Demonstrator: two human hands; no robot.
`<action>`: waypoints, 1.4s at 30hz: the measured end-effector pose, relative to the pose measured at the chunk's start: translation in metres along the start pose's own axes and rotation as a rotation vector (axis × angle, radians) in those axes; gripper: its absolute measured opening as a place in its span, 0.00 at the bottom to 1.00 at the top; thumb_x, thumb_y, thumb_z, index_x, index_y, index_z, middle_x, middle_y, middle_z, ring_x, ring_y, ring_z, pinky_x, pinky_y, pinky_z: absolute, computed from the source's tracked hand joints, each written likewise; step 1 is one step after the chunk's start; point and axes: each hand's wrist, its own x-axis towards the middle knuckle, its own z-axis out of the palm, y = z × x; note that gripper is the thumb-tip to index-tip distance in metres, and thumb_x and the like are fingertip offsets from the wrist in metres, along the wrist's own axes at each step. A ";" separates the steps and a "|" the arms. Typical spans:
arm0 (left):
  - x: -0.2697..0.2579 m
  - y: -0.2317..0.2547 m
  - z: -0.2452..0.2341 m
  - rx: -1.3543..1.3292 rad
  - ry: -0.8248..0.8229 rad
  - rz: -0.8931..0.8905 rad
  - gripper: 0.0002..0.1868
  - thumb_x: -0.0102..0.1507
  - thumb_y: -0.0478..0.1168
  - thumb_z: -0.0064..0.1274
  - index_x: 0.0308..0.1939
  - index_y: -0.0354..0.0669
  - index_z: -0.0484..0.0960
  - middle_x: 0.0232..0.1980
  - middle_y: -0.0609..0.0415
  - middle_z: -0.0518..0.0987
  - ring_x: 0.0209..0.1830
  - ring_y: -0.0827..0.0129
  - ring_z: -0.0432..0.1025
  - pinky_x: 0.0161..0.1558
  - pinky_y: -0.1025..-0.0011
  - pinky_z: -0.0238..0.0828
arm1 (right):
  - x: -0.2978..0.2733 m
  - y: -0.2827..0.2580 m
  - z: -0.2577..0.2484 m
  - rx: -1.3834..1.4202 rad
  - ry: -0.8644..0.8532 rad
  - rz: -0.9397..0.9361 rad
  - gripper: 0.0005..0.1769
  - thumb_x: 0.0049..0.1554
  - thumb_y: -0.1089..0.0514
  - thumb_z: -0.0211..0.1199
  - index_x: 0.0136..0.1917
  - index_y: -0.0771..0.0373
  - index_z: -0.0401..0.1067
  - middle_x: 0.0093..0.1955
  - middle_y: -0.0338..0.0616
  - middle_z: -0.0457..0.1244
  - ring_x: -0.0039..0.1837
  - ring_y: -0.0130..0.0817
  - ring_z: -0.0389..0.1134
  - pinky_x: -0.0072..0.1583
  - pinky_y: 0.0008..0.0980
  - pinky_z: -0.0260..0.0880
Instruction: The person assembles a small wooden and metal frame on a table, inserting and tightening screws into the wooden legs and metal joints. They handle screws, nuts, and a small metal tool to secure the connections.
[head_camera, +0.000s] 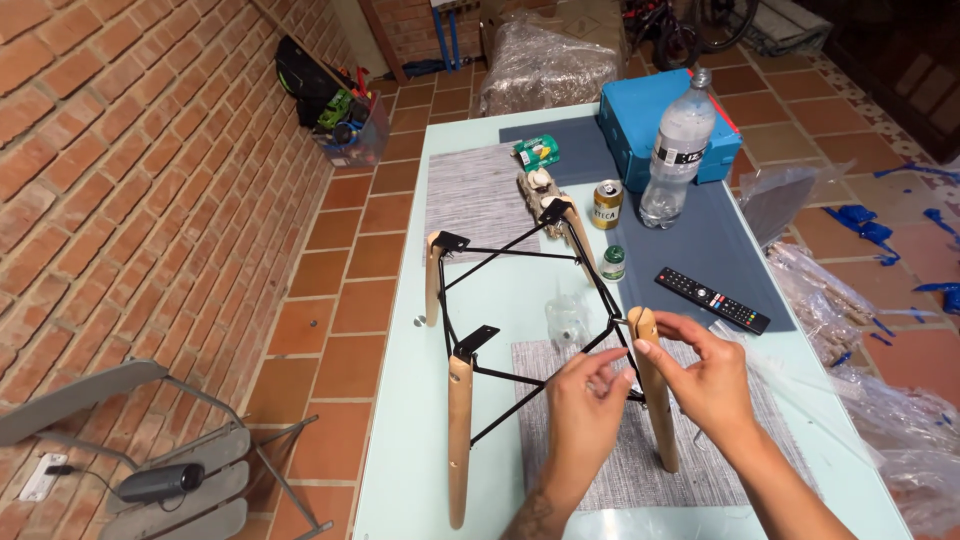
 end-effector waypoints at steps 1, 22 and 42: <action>-0.007 -0.001 0.002 -0.175 -0.092 -0.184 0.20 0.64 0.43 0.56 0.59 0.42 0.84 0.45 0.56 0.82 0.41 0.76 0.74 0.37 0.78 0.77 | -0.001 -0.001 0.000 0.009 -0.002 -0.001 0.19 0.52 0.50 0.72 0.56 0.56 0.79 0.54 0.35 0.74 0.55 0.25 0.75 0.51 0.24 0.69; -0.016 0.009 0.043 -0.813 0.037 -0.344 0.31 0.69 0.53 0.40 0.72 0.39 0.70 0.74 0.39 0.71 0.76 0.60 0.65 0.75 0.68 0.56 | -0.005 -0.003 -0.010 0.061 0.016 0.007 0.20 0.51 0.52 0.73 0.57 0.59 0.79 0.54 0.39 0.74 0.55 0.27 0.75 0.57 0.26 0.72; 0.003 -0.024 0.044 -0.169 0.228 0.166 0.28 0.56 0.33 0.68 0.59 0.36 0.79 0.52 0.42 0.84 0.49 0.56 0.81 0.55 0.66 0.78 | 0.007 0.039 -0.073 -0.087 -0.024 -0.269 0.16 0.67 0.54 0.54 0.38 0.59 0.69 0.41 0.42 0.68 0.49 0.37 0.73 0.45 0.31 0.71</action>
